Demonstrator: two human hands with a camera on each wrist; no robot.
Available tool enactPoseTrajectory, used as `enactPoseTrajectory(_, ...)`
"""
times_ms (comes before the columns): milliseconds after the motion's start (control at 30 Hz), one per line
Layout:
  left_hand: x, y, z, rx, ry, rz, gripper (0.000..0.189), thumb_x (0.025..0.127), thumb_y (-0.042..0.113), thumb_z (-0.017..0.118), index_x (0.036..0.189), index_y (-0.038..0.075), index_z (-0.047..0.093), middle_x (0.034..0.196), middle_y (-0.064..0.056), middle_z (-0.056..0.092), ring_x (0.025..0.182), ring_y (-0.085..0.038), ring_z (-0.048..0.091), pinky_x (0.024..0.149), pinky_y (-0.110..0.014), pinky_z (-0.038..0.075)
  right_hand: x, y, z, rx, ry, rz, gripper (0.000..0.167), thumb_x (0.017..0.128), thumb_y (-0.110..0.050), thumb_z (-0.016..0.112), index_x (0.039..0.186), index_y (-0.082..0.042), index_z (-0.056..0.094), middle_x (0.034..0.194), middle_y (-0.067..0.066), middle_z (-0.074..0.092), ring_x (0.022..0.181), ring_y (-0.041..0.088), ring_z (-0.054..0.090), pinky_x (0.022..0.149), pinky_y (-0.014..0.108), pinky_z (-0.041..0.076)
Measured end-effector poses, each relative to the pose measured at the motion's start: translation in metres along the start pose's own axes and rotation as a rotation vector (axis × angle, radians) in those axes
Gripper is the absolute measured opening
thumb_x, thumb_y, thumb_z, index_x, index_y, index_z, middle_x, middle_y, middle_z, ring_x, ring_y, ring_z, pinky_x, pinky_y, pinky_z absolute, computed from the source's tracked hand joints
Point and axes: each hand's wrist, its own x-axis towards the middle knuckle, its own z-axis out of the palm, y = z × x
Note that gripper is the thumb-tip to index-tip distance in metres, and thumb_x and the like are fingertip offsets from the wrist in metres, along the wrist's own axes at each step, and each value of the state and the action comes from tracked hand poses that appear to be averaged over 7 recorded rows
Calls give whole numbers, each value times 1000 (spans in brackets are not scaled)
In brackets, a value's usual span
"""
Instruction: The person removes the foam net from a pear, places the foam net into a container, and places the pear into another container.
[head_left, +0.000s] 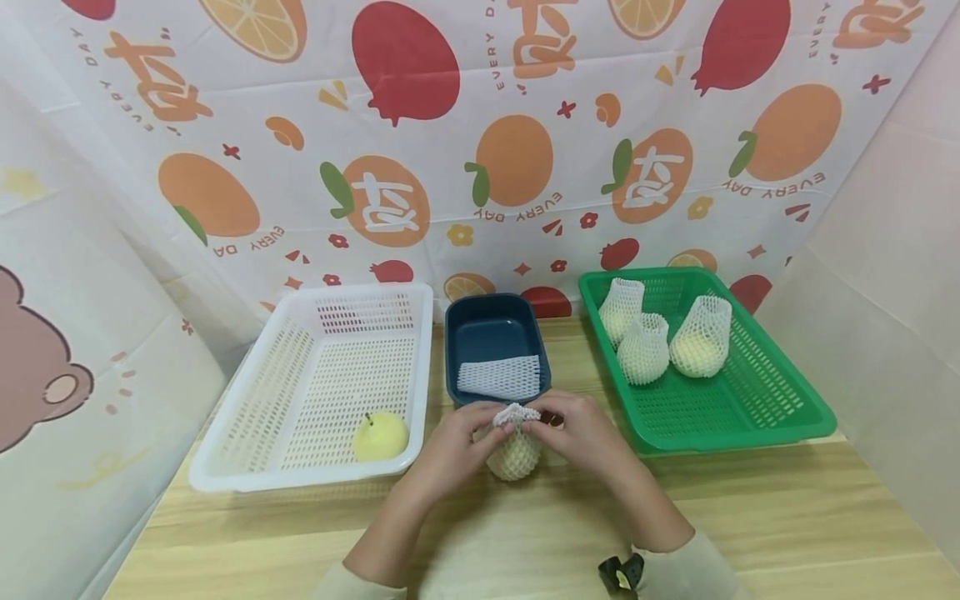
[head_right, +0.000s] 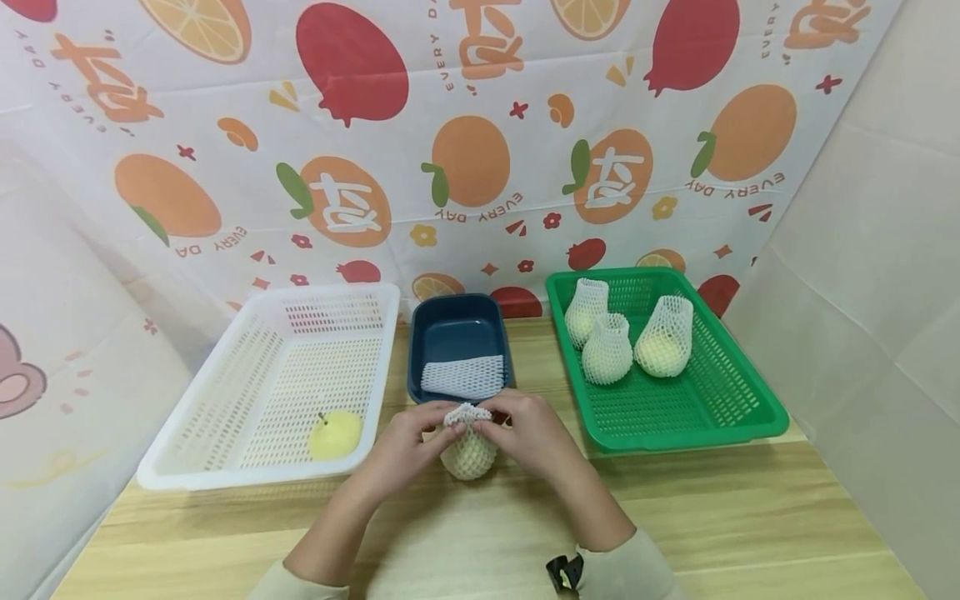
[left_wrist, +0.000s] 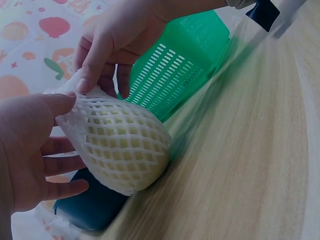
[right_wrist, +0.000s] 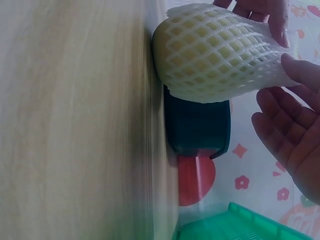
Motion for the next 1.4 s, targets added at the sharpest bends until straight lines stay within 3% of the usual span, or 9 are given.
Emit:
enactPoseTrajectory(333, 0, 2, 0, -20, 84, 49, 20, 93, 31, 68, 111, 25, 75, 114, 7, 70, 110, -9, 64, 93, -34, 54, 1, 0, 3, 2, 53, -68, 13, 86, -21, 77, 97, -14, 76, 86, -6, 69, 75, 3, 59, 67, 28, 58)
enactPoseTrajectory(533, 0, 5, 0, -55, 153, 83, 15, 90, 25, 73, 103, 21, 76, 105, 9, 71, 95, -8, 65, 80, -35, 58, 1, -2, 3, 18, 93, -125, 14, 84, -21, 79, 96, -13, 76, 86, -5, 70, 75, 6, 62, 66, 29, 58)
enactPoseTrajectory(700, 0, 6, 0, -95, 177, 75, 11, 89, 22, 74, 99, 19, 76, 100, 9, 71, 87, -7, 64, 72, -31, 58, 1, -2, 2, 43, 99, -122, 18, 84, -23, 79, 100, -14, 75, 92, -5, 71, 79, 8, 64, 69, 33, 59)
enactPoseTrajectory(833, 0, 7, 0, -123, 191, 82, 10, 89, 21, 74, 98, 17, 76, 98, 7, 72, 85, -7, 65, 71, -24, 57, 0, -3, 3, 34, 63, -82, 34, 83, -31, 79, 112, -15, 73, 104, -5, 71, 90, 7, 63, 75, 32, 59)
enactPoseTrajectory(933, -1, 9, 0, -133, 199, 75, 9, 89, 22, 74, 97, 17, 76, 97, 8, 72, 84, -6, 65, 71, -22, 57, -1, -3, 4, 48, -7, -47, 42, 82, -34, 79, 118, -15, 70, 113, -5, 70, 100, 9, 64, 83, 31, 57)
enactPoseTrajectory(1067, -1, 12, 0, -154, 209, 68, 9, 88, 22, 75, 96, 18, 75, 97, 9, 72, 84, -6, 65, 70, -23, 57, -1, -4, 9, 82, -71, -16, 40, 84, -32, 79, 119, -16, 68, 116, -4, 69, 107, 13, 65, 90, 32, 55)
enactPoseTrajectory(1233, -1, 13, -1, -176, 209, 81, 12, 87, 21, 76, 98, 17, 75, 100, 8, 71, 88, -7, 65, 72, -24, 57, -2, -1, 15, 70, -47, -23, 29, 85, -25, 78, 112, -15, 71, 111, -3, 71, 103, 12, 66, 88, 30, 56)
enactPoseTrajectory(1400, -3, 13, -5, -152, 133, 69, 26, 85, 30, 77, 109, 21, 72, 109, 9, 69, 97, -8, 63, 81, -30, 57, -1, 0, 16, 42, -7, -93, 18, 86, -18, 77, 103, -12, 74, 104, -2, 72, 99, 13, 68, 86, 29, 57)
